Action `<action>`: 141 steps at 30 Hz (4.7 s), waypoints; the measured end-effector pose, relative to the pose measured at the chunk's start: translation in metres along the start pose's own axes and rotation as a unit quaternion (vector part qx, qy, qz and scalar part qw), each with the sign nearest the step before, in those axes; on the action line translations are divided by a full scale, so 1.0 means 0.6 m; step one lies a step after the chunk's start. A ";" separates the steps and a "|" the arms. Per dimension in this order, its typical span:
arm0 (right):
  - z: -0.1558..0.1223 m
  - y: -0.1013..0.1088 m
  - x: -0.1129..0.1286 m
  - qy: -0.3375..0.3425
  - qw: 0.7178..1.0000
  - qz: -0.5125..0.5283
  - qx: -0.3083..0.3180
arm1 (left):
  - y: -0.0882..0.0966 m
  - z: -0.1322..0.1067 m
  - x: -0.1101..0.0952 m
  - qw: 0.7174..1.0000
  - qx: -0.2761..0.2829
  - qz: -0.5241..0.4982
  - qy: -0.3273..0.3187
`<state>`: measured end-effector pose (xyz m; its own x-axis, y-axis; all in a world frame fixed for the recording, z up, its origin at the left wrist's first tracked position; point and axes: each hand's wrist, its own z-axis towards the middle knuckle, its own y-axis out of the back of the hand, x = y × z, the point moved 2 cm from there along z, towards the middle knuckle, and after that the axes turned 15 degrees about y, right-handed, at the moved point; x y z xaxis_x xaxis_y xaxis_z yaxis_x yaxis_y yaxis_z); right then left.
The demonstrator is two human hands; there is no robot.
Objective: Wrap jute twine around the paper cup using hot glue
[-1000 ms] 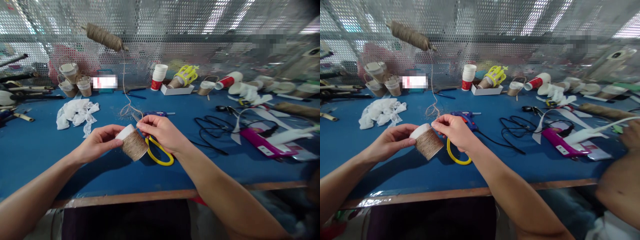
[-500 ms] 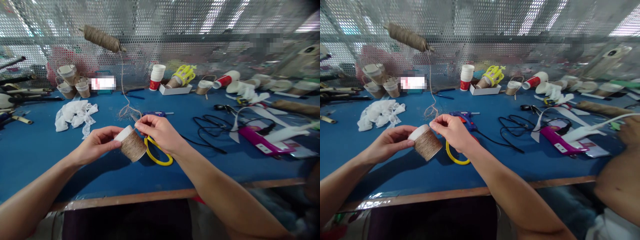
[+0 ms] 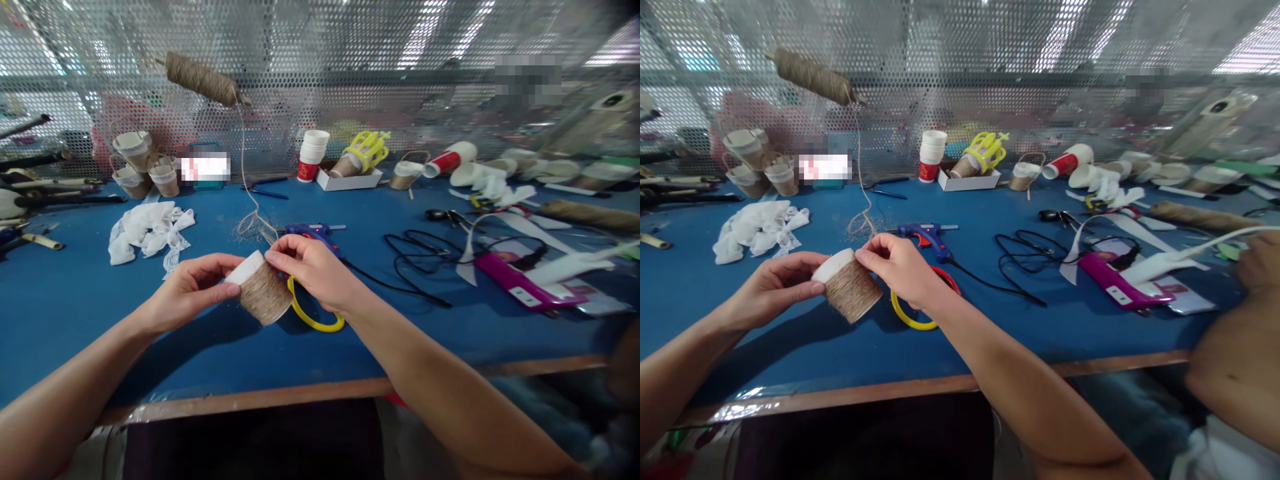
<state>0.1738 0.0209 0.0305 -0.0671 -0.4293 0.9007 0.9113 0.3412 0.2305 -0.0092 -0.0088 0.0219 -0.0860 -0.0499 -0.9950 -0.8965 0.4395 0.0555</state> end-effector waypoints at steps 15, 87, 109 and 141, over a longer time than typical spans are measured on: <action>-0.012 -0.020 0.007 -0.033 0.997 -0.067 -0.006 | -0.008 0.003 -0.007 0.999 -0.012 0.037 -0.019; -0.017 -0.031 0.000 0.030 0.972 -0.224 0.057 | -0.018 0.006 -0.003 0.982 -0.042 0.157 0.095; -0.008 -0.009 -0.018 0.052 0.991 0.022 -0.120 | 0.011 0.021 0.003 0.969 -0.179 -0.170 -0.010; -0.013 -0.021 -0.010 0.059 0.990 -0.067 -0.106 | 0.010 0.018 0.001 0.963 -0.244 0.110 0.010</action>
<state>0.1657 0.0125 0.0190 -0.1573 -0.5576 0.8150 0.9628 0.0971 0.2522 -0.0100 0.0032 0.0210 -0.3003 -0.0229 -0.9536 -0.9531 -0.0328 0.3010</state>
